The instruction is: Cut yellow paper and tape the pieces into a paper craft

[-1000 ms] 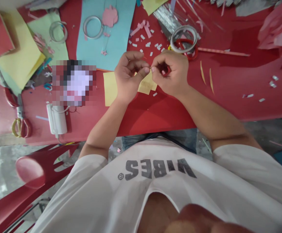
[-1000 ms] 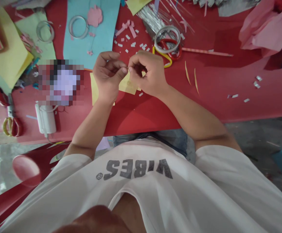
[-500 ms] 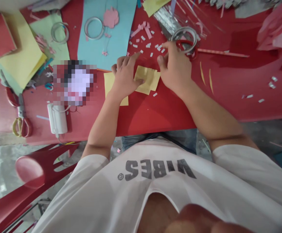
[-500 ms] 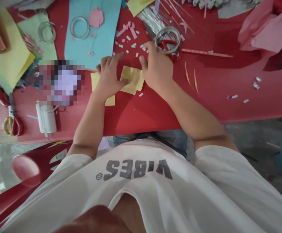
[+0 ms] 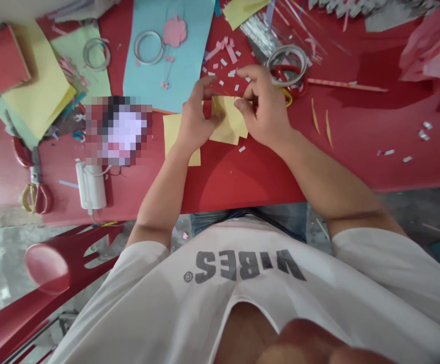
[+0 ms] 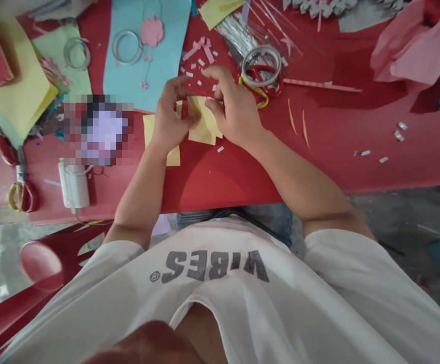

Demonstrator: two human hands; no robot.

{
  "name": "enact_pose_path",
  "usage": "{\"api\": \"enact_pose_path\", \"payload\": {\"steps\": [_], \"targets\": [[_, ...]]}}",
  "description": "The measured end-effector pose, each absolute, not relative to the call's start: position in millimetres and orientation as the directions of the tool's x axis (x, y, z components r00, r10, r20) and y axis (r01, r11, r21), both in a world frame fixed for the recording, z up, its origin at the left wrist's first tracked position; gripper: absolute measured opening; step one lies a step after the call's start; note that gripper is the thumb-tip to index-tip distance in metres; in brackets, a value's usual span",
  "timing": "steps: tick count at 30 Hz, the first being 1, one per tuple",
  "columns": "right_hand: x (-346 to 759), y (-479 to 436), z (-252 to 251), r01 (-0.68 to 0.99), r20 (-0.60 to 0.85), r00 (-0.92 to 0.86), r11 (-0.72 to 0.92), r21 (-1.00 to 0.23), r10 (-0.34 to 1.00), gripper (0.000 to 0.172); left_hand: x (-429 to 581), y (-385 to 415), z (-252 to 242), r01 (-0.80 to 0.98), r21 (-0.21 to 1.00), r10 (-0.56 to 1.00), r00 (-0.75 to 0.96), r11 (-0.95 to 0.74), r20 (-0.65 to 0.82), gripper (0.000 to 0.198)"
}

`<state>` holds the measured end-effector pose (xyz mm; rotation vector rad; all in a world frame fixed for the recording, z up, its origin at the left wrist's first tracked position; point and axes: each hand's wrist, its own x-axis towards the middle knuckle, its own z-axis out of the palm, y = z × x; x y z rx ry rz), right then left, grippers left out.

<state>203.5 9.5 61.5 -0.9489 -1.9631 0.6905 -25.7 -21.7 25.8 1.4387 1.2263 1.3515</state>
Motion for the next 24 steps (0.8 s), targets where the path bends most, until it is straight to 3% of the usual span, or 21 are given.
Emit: {"api": "enact_pose_path", "payload": {"steps": [5,12,19,24], "targets": [[207,10,62,0.273,0.501,-0.354,0.599,-0.753,0.790,0.056,-20,-27,45,0.235,0.935,0.955,-0.066,-0.266,0.288,0.042],[204,9,61,0.224,0.500,-0.340,0.585,-0.780,0.797,0.068,-8,-39,62,0.206,0.936,0.945,-0.103,-0.286,0.312,0.016],[207,9,71,0.200,0.461,-0.356,0.549,-0.812,0.812,0.061,-19,-28,41,0.170,0.945,0.949,-0.099,-0.280,0.299,0.040],[207,7,70,0.190,0.473,-0.360,0.560,-0.806,0.804,0.066,-23,-23,30,0.151,0.950,0.952,-0.100,-0.273,0.289,0.042]]}}
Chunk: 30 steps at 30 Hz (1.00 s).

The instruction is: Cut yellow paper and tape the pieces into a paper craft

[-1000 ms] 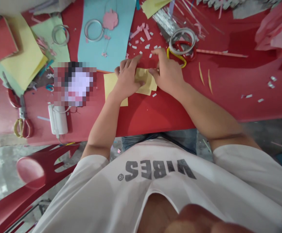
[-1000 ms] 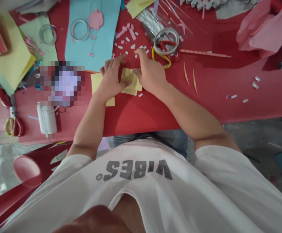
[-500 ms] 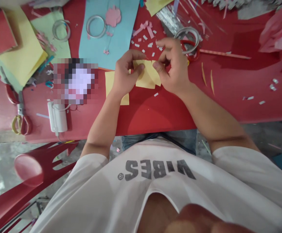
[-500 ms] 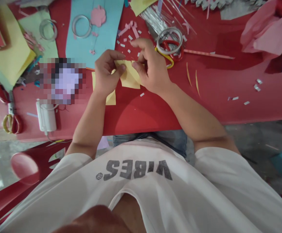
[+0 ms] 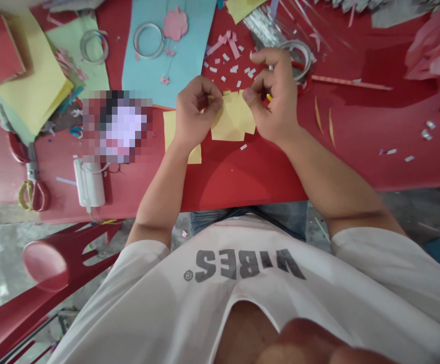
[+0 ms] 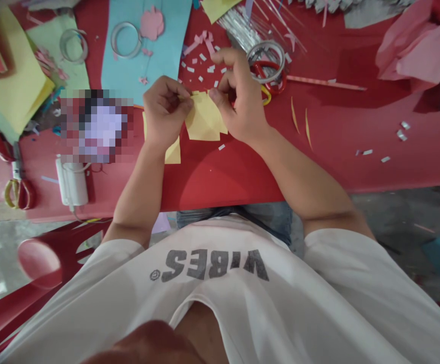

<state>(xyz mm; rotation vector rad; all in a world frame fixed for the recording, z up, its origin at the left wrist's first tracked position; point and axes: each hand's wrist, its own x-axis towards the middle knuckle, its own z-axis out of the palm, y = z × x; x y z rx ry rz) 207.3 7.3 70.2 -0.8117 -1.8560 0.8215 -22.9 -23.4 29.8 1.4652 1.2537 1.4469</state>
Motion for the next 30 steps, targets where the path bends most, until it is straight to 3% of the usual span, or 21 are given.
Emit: {"api": "enact_pose_path", "payload": {"steps": [4,11,14,18,22,27,30], "targets": [[207,8,68,0.204,0.487,-0.348,0.571,-0.795,0.801,0.072,-27,-20,23,0.132,0.957,0.961,-0.066,-0.256,0.267,0.038],[209,7,72,0.193,0.526,-0.368,0.616,-0.763,0.767,0.056,-15,-32,49,0.160,0.945,0.948,-0.101,-0.284,0.302,0.035],[211,5,78,0.284,0.436,-0.365,0.544,-0.789,0.823,0.058,-9,-37,57,0.189,0.940,0.937,-0.155,-0.284,0.314,0.025],[212,3,82,0.338,0.376,-0.372,0.500,-0.797,0.849,0.058,-7,-38,57,0.170,0.959,0.949,-0.187,-0.225,0.255,0.026],[212,4,80,0.283,0.444,-0.394,0.565,-0.775,0.805,0.056,-8,-37,56,0.172,0.944,0.937,-0.160,-0.282,0.310,0.032],[211,4,77,0.207,0.520,-0.399,0.626,-0.752,0.756,0.046,-5,-41,64,0.244,0.900,0.915,-0.098,-0.360,0.392,0.007],[211,5,76,0.193,0.532,-0.394,0.633,-0.749,0.749,0.047,-5,-40,64,0.204,0.907,0.913,-0.108,-0.368,0.394,0.018]]}}
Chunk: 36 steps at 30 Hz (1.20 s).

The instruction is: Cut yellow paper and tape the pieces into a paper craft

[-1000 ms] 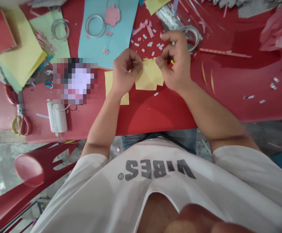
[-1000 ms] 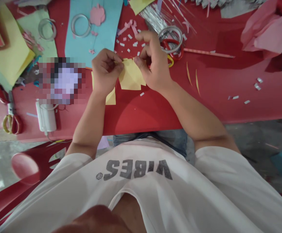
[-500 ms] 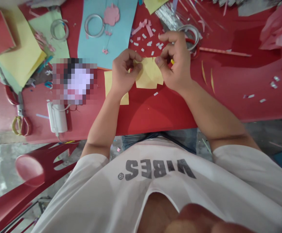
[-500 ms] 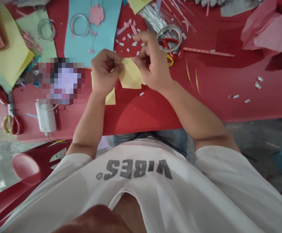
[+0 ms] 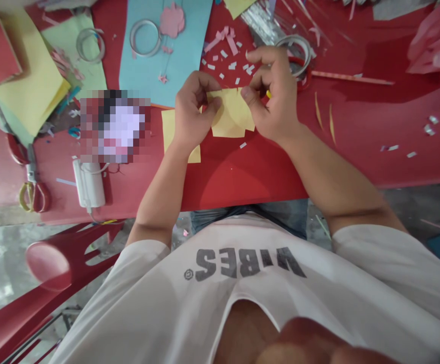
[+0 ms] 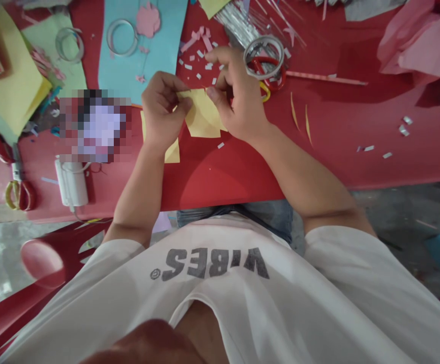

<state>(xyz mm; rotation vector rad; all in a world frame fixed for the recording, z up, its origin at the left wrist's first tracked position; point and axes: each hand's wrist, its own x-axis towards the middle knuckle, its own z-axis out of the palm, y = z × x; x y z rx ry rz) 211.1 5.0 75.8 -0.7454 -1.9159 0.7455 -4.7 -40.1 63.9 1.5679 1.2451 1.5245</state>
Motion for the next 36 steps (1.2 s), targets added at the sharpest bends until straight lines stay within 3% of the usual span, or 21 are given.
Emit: {"api": "enact_pose_path", "payload": {"steps": [5,9,12,17,23,27,36], "targets": [[211,8,72,0.224,0.518,-0.378,0.618,-0.754,0.768,0.055,-15,-29,44,0.197,0.922,0.937,-0.036,-0.334,0.347,0.047],[211,8,79,0.144,0.548,-0.389,0.636,-0.758,0.741,0.042,-18,-27,36,0.265,0.926,0.951,-0.077,-0.269,0.298,0.047],[214,6,90,0.143,0.637,-0.377,0.722,-0.677,0.673,0.033,-14,-30,42,0.300,0.915,0.947,-0.094,-0.269,0.309,0.048],[218,4,96,0.272,0.507,-0.507,0.687,-0.673,0.697,0.029,-6,-35,55,0.318,0.894,0.926,-0.101,-0.315,0.363,0.035],[215,3,91,0.110,0.558,-0.530,0.704,-0.702,0.639,0.027,-1,-42,66,0.282,0.873,0.908,-0.017,-0.398,0.419,0.012],[214,2,95,0.069,0.569,-0.526,0.698,-0.712,0.632,0.029,0,-46,72,0.306,0.847,0.892,0.012,-0.434,0.452,0.016],[219,-4,106,0.253,0.434,-0.555,0.641,-0.725,0.710,0.027,2,-49,78,0.298,0.846,0.889,0.016,-0.442,0.458,0.014]]}}
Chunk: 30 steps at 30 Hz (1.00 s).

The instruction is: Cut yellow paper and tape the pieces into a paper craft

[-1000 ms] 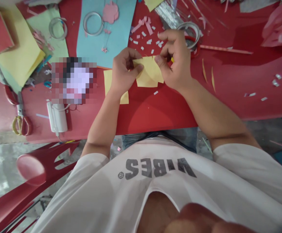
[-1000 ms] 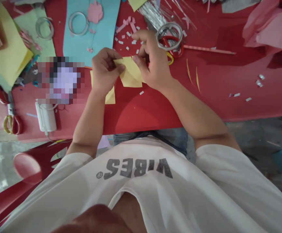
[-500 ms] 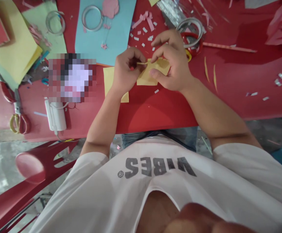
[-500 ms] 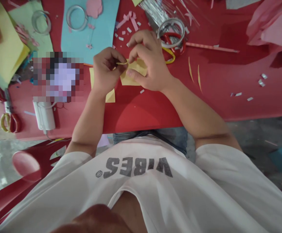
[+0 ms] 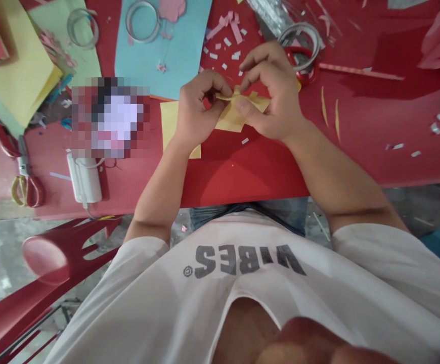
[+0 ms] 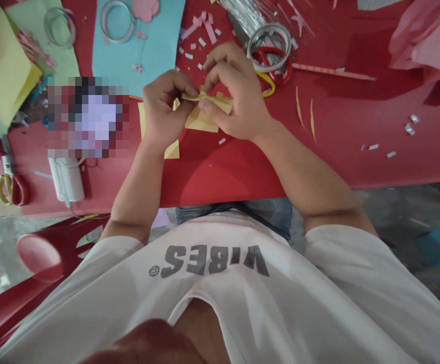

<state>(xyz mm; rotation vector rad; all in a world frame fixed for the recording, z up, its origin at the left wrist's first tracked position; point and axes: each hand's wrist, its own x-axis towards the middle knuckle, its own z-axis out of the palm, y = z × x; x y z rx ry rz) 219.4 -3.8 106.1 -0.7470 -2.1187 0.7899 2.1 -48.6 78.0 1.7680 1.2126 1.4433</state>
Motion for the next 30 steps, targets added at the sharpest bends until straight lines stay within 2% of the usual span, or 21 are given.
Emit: {"api": "enact_pose_path", "payload": {"steps": [3,7,11,14,19,30], "targets": [[220,-5,108,0.306,0.396,-0.570,0.633,-0.712,0.720,0.027,3,-48,77,0.274,0.849,0.883,0.002,-0.452,0.469,0.010],[220,-5,105,0.296,0.398,-0.570,0.632,-0.717,0.719,0.028,2,-46,71,0.256,0.849,0.874,-0.026,-0.463,0.484,0.013],[218,-3,98,0.171,0.524,-0.548,0.701,-0.692,0.652,0.027,3,-46,68,0.245,0.838,0.863,-0.011,-0.487,0.505,0.012],[215,-1,93,0.147,0.568,-0.534,0.730,-0.667,0.626,0.024,7,-49,72,0.262,0.825,0.849,-0.040,-0.500,0.527,0.008],[214,-3,95,0.134,0.573,-0.540,0.735,-0.665,0.617,0.021,14,-57,86,0.271,0.835,0.852,-0.083,-0.480,0.517,0.024],[216,-9,101,0.335,0.436,-0.560,0.674,-0.658,0.704,0.021,20,-65,97,0.337,0.821,0.844,-0.122,-0.460,0.523,0.026]]}}
